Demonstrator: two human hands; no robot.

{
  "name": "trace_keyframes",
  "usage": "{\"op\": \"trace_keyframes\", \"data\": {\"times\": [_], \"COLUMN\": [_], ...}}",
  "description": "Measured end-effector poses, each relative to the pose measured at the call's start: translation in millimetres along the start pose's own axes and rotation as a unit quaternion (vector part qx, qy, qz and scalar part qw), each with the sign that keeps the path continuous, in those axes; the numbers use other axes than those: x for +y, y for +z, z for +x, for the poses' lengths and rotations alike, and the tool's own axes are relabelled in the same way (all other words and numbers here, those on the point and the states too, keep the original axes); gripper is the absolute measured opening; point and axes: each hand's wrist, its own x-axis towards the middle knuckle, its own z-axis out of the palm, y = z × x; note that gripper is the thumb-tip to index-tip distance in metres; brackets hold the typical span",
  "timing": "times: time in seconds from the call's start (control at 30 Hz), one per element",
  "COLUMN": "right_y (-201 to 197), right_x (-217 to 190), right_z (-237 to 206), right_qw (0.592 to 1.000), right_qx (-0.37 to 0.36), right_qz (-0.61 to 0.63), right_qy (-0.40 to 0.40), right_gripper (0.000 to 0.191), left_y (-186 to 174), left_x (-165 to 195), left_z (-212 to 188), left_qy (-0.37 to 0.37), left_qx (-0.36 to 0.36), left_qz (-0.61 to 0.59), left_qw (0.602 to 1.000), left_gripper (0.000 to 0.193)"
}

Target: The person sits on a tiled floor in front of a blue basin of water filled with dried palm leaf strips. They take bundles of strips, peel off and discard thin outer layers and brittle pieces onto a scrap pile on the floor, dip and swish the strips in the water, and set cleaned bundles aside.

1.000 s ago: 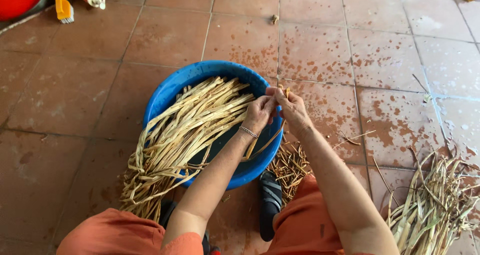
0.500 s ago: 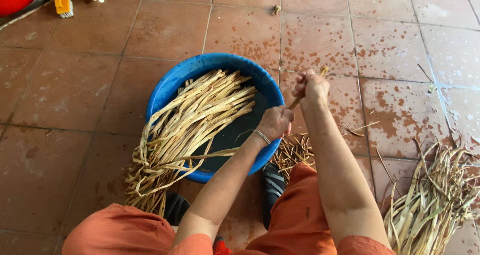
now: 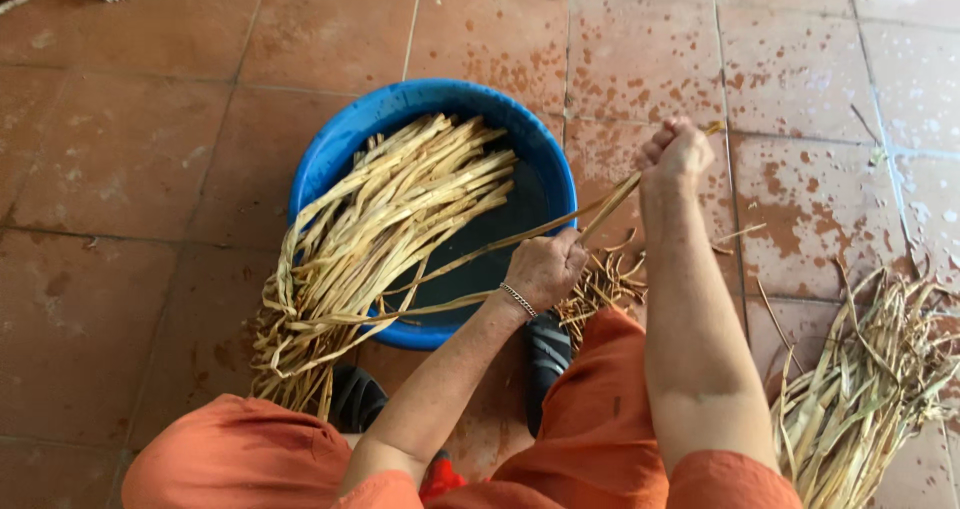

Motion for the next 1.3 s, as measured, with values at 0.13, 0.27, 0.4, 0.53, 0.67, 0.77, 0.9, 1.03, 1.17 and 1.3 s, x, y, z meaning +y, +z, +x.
{"op": "trace_keyframes", "data": {"times": [0.13, 0.27, 0.4, 0.53, 0.67, 0.77, 0.9, 1.03, 1.17, 1.3], "right_y": [-17, -38, -61, -93, -137, -165, -189, -211, -227, -208], "right_x": [-9, -23, -32, -50, -66, -82, -99, -109, -115, -117], "right_z": [14, 25, 34, 53, 73, 87, 96, 91, 84, 74], "right_qw": [0.998, 0.996, 0.991, 0.982, 0.973, 0.976, 0.978, 0.977, 0.978, 0.983], "right_qx": [0.038, 0.080, 0.115, 0.160, 0.182, 0.168, 0.149, 0.168, 0.181, 0.162], "right_qz": [-0.012, 0.025, -0.001, 0.025, 0.085, 0.087, 0.098, 0.079, 0.050, -0.008], "right_qy": [-0.048, -0.035, -0.075, -0.100, -0.116, -0.112, -0.111, -0.102, -0.094, -0.089], "right_gripper": [0.018, 0.021, 0.020, 0.020, 0.021, 0.021, 0.021, 0.021, 0.023, 0.026], "left_y": [-3, -10, -18, -35, -49, -55, -70, -76, -69, -61], "left_x": [2, 3, 4, -4, -13, -17, -31, -61, -115, -167], "left_z": [-14, -32, -45, -59, -73, -80, -95, -125, -132, -130], "left_qy": [0.029, 0.076, 0.079, 0.110, 0.132, 0.150, 0.149, 0.156, 0.190, 0.110], "left_qx": [0.021, 0.044, 0.019, -0.007, -0.012, -0.007, -0.022, -0.015, -0.072, -0.071], "left_qz": [0.013, 0.024, 0.021, 0.015, 0.043, 0.030, 0.063, 0.070, 0.230, 0.236], "left_qw": [0.999, 0.996, 0.996, 0.994, 0.990, 0.988, 0.987, 0.985, 0.952, 0.963], "left_gripper": [0.023, 0.019, 0.018, 0.015, 0.016, 0.016, 0.012, 0.009, 0.016, 0.011]}}
